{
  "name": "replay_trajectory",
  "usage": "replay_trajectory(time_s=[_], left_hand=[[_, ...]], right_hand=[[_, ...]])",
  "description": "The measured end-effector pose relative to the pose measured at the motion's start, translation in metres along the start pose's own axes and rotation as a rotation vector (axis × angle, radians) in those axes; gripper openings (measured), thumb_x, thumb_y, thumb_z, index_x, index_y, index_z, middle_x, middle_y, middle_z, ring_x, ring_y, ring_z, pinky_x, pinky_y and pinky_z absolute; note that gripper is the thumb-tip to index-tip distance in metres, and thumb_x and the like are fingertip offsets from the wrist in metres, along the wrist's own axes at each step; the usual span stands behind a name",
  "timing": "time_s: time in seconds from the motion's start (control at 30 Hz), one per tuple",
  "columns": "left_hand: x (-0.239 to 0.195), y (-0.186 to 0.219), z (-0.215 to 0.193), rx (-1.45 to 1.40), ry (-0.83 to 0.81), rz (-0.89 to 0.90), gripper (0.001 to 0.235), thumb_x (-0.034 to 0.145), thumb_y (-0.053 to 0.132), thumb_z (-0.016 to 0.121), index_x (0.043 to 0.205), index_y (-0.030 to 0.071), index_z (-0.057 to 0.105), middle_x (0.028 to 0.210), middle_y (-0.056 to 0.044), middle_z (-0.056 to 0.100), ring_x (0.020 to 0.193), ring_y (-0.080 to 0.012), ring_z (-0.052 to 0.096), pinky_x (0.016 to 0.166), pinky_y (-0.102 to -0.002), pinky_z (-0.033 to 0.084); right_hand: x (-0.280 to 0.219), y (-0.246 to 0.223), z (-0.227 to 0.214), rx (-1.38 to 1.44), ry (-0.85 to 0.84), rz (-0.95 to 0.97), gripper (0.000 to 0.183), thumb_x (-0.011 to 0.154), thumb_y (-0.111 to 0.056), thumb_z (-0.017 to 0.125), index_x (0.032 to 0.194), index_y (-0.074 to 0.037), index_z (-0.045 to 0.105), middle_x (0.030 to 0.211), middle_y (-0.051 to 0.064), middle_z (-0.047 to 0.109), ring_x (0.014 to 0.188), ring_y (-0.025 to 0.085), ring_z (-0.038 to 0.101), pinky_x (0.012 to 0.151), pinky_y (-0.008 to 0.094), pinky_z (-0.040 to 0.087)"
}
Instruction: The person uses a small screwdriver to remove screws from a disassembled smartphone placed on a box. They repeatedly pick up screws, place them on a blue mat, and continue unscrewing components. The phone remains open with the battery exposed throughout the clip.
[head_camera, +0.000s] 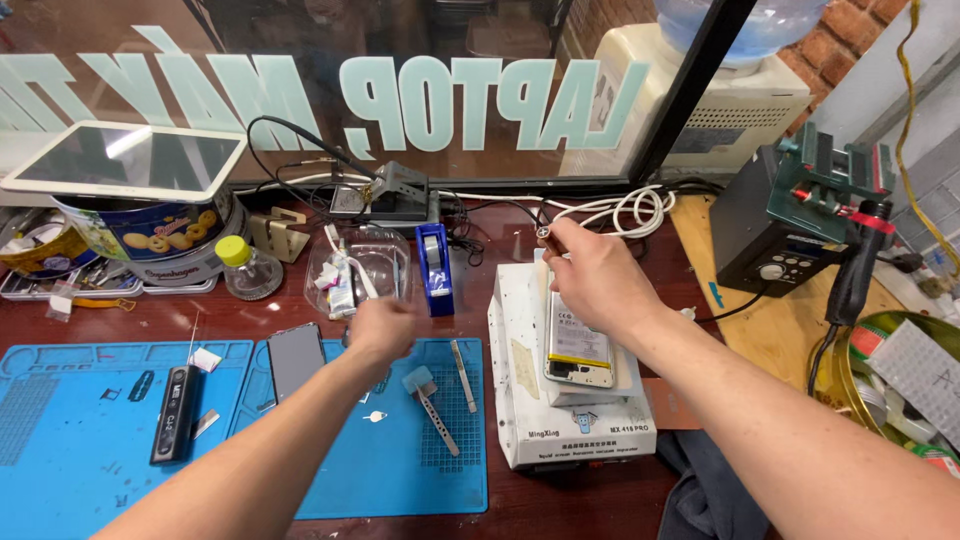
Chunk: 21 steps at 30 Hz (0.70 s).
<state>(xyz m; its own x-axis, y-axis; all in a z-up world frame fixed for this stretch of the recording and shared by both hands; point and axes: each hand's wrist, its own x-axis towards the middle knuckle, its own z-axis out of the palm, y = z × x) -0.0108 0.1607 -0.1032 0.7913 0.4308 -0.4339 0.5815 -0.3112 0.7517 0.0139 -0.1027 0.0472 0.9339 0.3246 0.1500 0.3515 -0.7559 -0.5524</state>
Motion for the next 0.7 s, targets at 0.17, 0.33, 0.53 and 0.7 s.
replay_trajectory(time_s=[0.17,0.33,0.53,0.7], left_hand=[[0.026,-0.073,-0.021,0.227,0.115,0.003,0.02,0.085,0.015,0.072,0.103,0.011,0.081,0.096,-0.014,0.08,0.089,-0.0271,0.077,0.083,-0.041,0.059],[0.028,-0.081,0.0,0.418,0.079,0.177,0.031,0.079,0.028,0.082,0.105,0.014,0.077,0.103,-0.014,0.078,0.098,-0.031,0.074,0.091,-0.043,0.057],[0.036,-0.079,0.016,0.49,0.129,0.153,0.025,0.08,0.022,0.078,0.102,0.01,0.076,0.114,-0.016,0.075,0.109,-0.037,0.069,0.094,-0.048,0.056],[0.053,-0.082,0.027,0.532,0.119,0.124,0.026,0.092,0.018,0.063,0.111,0.004,0.072,0.118,-0.023,0.071,0.113,-0.0413,0.068,0.096,-0.05,0.056]], right_hand=[[0.006,0.017,-0.011,0.459,0.076,0.165,0.012,0.095,-0.009,0.066,0.104,-0.003,0.061,0.087,0.006,0.074,0.072,0.014,0.073,0.06,0.03,0.057],[0.006,0.033,-0.019,0.682,0.102,0.234,0.01,0.096,-0.007,0.065,0.101,-0.002,0.058,0.085,0.004,0.07,0.071,0.012,0.07,0.061,0.027,0.06],[0.003,0.044,-0.025,0.767,0.16,0.315,0.009,0.095,-0.007,0.065,0.102,-0.003,0.059,0.083,0.004,0.07,0.07,0.012,0.069,0.063,0.029,0.061],[0.001,0.045,-0.028,0.784,0.16,0.348,0.011,0.095,-0.006,0.065,0.104,-0.002,0.061,0.086,0.006,0.07,0.073,0.014,0.069,0.066,0.03,0.06]])
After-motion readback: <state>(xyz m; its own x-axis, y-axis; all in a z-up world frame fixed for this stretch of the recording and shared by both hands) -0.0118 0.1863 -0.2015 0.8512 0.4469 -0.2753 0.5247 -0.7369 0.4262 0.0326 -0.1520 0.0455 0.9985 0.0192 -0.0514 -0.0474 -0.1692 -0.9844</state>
